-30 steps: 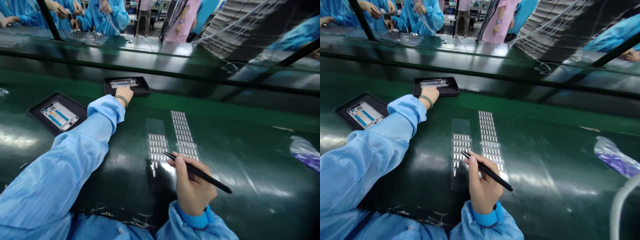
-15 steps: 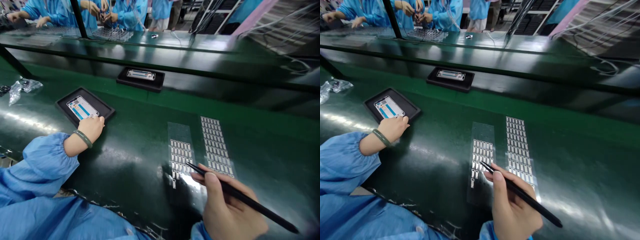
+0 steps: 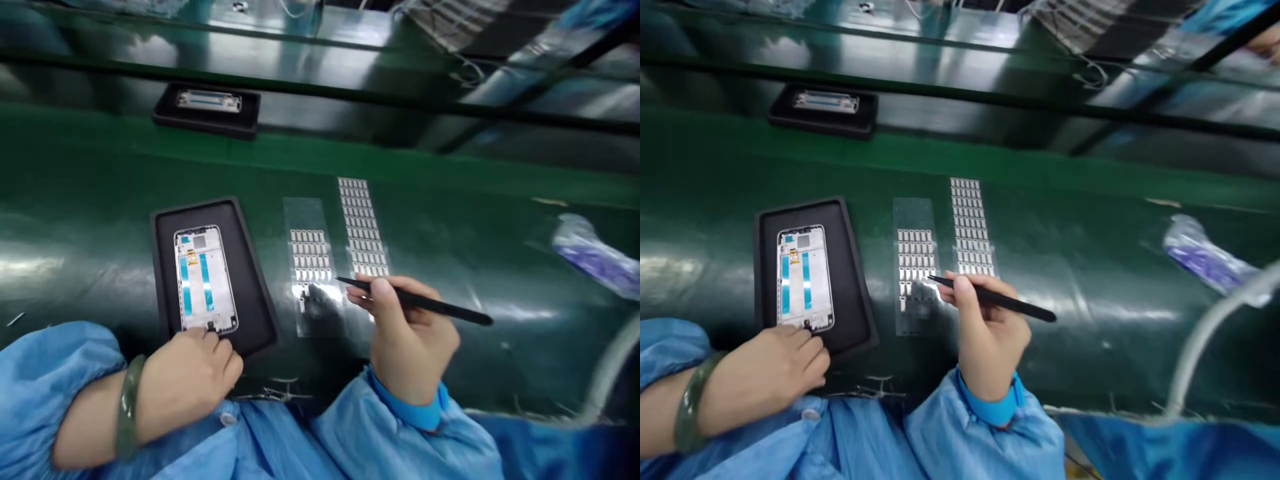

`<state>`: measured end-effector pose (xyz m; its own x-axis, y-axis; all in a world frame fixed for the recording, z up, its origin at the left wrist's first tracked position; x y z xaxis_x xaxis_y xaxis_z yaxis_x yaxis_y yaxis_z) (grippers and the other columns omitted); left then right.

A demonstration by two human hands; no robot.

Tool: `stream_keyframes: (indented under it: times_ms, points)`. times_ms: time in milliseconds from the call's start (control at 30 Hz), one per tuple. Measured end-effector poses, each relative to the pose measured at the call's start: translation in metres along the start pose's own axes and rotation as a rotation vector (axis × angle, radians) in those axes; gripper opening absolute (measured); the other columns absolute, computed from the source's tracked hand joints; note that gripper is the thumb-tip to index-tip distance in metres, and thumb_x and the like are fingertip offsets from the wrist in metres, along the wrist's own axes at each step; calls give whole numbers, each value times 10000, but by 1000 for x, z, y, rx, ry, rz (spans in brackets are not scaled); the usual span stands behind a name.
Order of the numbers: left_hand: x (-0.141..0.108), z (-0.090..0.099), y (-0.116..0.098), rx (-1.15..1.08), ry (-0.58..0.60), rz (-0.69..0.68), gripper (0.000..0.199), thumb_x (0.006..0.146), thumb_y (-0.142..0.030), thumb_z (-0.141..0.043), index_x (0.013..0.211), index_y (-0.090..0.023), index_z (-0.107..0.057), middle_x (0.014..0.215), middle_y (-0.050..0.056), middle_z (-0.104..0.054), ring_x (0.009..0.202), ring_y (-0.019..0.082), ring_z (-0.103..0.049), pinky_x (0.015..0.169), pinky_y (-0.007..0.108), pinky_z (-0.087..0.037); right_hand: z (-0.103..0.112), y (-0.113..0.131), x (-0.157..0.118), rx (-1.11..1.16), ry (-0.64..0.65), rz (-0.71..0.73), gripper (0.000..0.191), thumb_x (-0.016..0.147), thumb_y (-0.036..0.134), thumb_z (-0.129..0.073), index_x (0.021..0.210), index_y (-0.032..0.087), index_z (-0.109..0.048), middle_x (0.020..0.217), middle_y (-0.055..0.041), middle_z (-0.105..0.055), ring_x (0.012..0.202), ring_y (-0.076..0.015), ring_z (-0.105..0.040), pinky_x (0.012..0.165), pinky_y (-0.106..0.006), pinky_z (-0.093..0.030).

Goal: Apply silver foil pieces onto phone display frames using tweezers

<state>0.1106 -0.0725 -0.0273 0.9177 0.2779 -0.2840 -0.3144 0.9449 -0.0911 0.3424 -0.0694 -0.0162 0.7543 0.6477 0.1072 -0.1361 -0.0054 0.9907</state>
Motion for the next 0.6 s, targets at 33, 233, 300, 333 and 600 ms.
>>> stream_keyframes:
  times_ms: [33, 233, 300, 333, 600]
  points:
    - [1, 1, -9, -27, -1, -47, 157, 868, -300, -599, 793, -170, -552, 703, 25, -600, 569, 194, -572, 497, 301, -411, 3, -5, -1, -2, 8, -21, 209, 759, 324, -709, 871, 165, -633, 788, -30, -720, 619, -149, -692, 628, -303, -599]
    - [32, 43, -9, -121, -219, -229, 395, 855, -542, -540, 793, -153, -571, 749, 43, -594, 653, 195, -561, 544, 318, -392, -3, -31, -8, -85, 119, -138, 229, 760, 362, -701, 859, 174, -616, 735, -2, -687, 617, -150, -696, 621, -298, -610]
    - [49, 54, 0, -108, -312, -274, 412, 880, -535, -502, 915, -135, -596, 934, 93, -625, 835, 226, -580, 666, 339, -422, -8, -35, -9, -127, 155, -154, 242, 759, 375, -697, 851, 167, -615, 716, -3, -681, 615, -153, -696, 632, -304, -611]
    - [57, 56, 4, -94, -339, -290, 427, 893, -530, -482, 982, -129, -597, 1034, 116, -619, 937, 246, -570, 732, 355, -424, -11, -37, -9, -137, 169, -165, 249, 759, 380, -695, 852, 164, -614, 710, -4, -680, 616, -156, -697, 635, -306, -611]
    - [86, 34, 21, -47, -345, -169, 471, 882, -552, -481, 1161, -185, -579, 1279, 178, -515, 1227, 310, -440, 931, 447, -355, -24, -45, -3, -149, 228, -231, 300, 754, 407, -689, 893, 155, -605, 693, -9, -678, 596, -163, -698, 580, -280, -606]
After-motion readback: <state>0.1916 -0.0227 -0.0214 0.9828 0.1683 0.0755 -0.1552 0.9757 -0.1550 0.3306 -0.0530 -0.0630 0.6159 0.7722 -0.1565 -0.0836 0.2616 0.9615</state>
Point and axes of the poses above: each hand's wrist, its own x-axis towards the middle knuckle, its own z-axis out of the back of the hand, y = z × x, the point moved 8 cm from there along x, towards the middle knuckle
